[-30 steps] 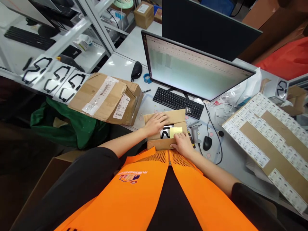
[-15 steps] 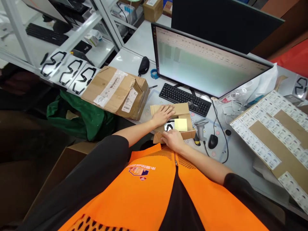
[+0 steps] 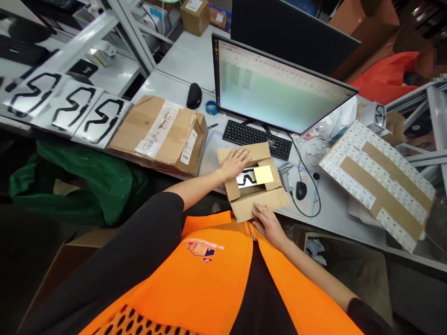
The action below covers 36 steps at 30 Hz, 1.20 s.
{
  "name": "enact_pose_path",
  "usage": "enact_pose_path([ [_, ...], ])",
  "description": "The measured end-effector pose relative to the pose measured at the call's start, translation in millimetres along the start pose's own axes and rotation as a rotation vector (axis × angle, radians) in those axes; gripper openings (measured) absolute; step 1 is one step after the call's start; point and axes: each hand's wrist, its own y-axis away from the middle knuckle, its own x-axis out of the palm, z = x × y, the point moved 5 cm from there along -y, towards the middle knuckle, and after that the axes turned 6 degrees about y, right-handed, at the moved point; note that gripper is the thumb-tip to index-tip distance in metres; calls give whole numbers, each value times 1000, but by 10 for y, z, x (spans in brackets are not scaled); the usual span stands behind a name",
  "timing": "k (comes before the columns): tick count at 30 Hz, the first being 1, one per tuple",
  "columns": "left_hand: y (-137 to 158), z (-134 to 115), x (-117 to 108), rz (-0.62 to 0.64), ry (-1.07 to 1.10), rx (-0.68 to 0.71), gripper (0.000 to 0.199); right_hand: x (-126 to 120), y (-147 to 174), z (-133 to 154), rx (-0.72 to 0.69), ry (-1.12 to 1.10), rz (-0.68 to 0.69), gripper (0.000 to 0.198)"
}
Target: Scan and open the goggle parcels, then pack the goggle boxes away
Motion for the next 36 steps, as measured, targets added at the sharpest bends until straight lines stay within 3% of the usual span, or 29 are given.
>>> enact_pose_path([
  [2, 47, -149, 2, 54, 49, 113, 49, 62, 70, -66, 63, -113, 85, 40],
  [4, 87, -295, 84, 207, 95, 141, 44, 23, -39, -192, 179, -233, 127, 40],
  [7, 80, -444, 271, 374, 76, -79, 41, -172, -414, -417, 351, -290, 40, 41],
  [10, -21, -576, 410, 350, 29, -286, 59, -325, -756, -521, 395, -270, -60, 40],
  [13, -155, -625, 482, 294, 38, -425, 63, -391, -855, -501, 400, -286, -149, 39],
  [16, -251, -596, 498, 275, 81, -499, 75, -496, -690, -492, 463, -308, -329, 40],
  [20, -277, -579, 496, 316, 114, -524, 103, -651, -174, -682, 673, -348, -695, 44],
  [22, -252, -601, 484, 366, 136, -521, 115, -627, 151, -852, 799, -400, -862, 49],
  [24, -212, -632, 426, 416, 164, -499, 115, -497, 462, -1028, 919, -471, -938, 58],
  [27, -130, -685, 205, 443, 187, -418, 101, -202, 808, -1207, 1006, -578, -874, 78],
  [30, -43, -792, -117, 391, 292, -272, 105, 9, 953, -1199, 948, -668, -733, 103],
  [33, 13, -966, -372, 322, 542, -104, 111, 32, 959, -1031, 893, -808, -620, 122],
  [36, 27, -1133, -413, 333, 784, -10, 111, -97, 964, -830, 876, -1042, -622, 117],
])
